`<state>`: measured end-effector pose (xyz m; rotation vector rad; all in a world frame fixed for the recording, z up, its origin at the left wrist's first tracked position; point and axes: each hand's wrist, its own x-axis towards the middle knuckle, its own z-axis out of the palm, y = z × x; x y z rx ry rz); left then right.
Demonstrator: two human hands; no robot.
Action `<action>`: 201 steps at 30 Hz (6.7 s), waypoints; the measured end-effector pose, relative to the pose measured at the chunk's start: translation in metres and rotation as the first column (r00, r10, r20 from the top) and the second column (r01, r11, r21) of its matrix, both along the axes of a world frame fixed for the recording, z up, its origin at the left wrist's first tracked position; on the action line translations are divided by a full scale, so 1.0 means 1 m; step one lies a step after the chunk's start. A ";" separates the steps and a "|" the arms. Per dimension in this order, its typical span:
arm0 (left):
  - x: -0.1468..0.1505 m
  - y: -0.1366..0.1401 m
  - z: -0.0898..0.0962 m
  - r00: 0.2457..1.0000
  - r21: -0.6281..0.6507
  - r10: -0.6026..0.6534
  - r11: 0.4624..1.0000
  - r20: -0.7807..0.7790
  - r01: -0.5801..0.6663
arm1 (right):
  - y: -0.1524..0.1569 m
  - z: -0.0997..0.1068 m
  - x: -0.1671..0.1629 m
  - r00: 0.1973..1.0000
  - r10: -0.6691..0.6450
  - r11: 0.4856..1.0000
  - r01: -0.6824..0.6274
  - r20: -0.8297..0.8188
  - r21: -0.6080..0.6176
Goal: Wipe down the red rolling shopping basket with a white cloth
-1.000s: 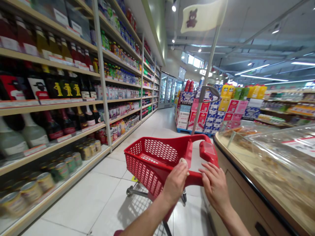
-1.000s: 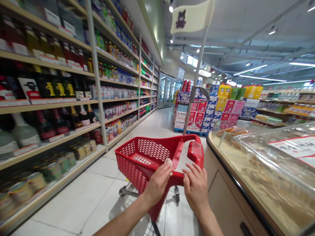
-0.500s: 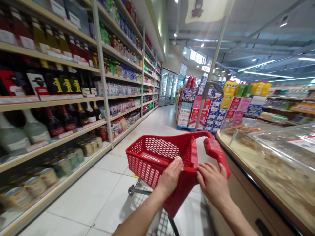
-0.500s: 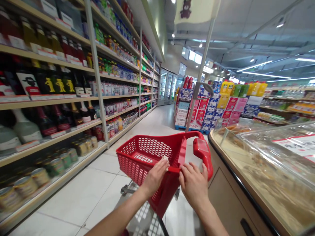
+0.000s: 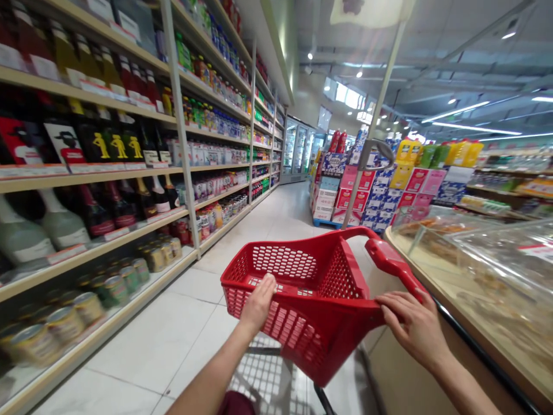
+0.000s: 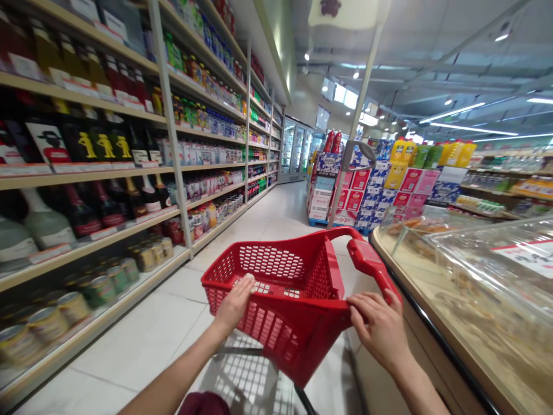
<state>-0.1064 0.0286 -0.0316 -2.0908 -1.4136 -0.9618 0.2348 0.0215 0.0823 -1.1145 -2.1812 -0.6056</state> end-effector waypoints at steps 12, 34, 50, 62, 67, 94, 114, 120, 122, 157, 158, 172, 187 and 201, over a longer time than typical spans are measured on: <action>-0.052 -0.027 -0.020 0.988 -0.010 0.144 0.990 0.058 -0.144 | 0.006 -0.039 -0.029 0.995 -0.082 0.997 0.082 0.054 -0.013; -0.012 -0.012 -0.021 0.997 -0.049 0.023 0.999 0.075 -0.020 | 0.012 -0.047 -0.040 0.997 -0.070 0.997 0.069 0.030 0.029; -0.030 -0.010 -0.015 0.946 -0.153 0.225 0.969 0.233 -0.193 | 0.010 -0.047 -0.047 0.995 -0.100 0.995 0.100 -0.029 0.005; -0.021 -0.007 -0.017 0.945 -0.112 0.108 0.991 0.309 -0.077 | 0.011 -0.049 -0.045 0.993 -0.112 0.993 0.113 -0.045 0.021; -0.006 -0.007 -0.010 0.933 -0.124 0.079 0.992 0.352 -0.037 | 0.012 -0.046 -0.049 0.987 -0.120 0.993 0.119 -0.107 -0.022; 0.039 0.018 0.008 0.962 -0.492 0.209 0.865 0.177 -0.097 | -0.004 -0.126 -0.019 0.979 -0.021 0.993 -0.003 -0.201 -0.120; 0.029 0.015 -0.001 0.966 -0.472 0.202 0.876 0.161 -0.104 | 0.015 -0.065 0.002 0.851 -0.080 0.964 0.199 -0.519 0.179; 0.028 0.013 0.001 0.967 -0.497 0.192 0.863 0.167 -0.086 | -0.007 -0.107 -0.023 0.972 0.021 0.999 -0.027 -0.236 -0.021; 0.029 0.013 0.002 0.967 -0.501 0.191 0.861 0.170 -0.082 | -0.008 -0.108 -0.022 0.964 0.001 1.000 0.005 -0.267 0.023; 0.031 0.010 0.011 0.964 -0.566 0.224 0.818 0.142 -0.107 | -0.003 -0.099 -0.030 0.976 0.095 0.993 -0.106 -0.198 -0.049; 0.031 0.009 0.010 0.965 -0.567 0.222 0.817 0.140 -0.106 | -0.003 -0.096 -0.034 0.968 0.104 0.994 -0.111 -0.228 -0.019; 0.025 -0.003 0.020 0.984 -0.639 0.151 0.767 0.094 -0.057 | 0.001 -0.113 -0.094 0.958 0.142 0.988 -0.154 -0.248 -0.029; -0.028 -0.014 0.035 0.971 -0.693 0.211 0.717 0.109 -0.078 | -0.006 -0.123 -0.169 0.941 0.259 0.955 -0.283 -0.216 -0.086; -0.091 -0.023 0.036 0.958 -0.715 0.210 0.699 0.196 -0.006 | -0.003 -0.141 -0.278 0.920 0.391 0.911 -0.391 -0.026 -0.132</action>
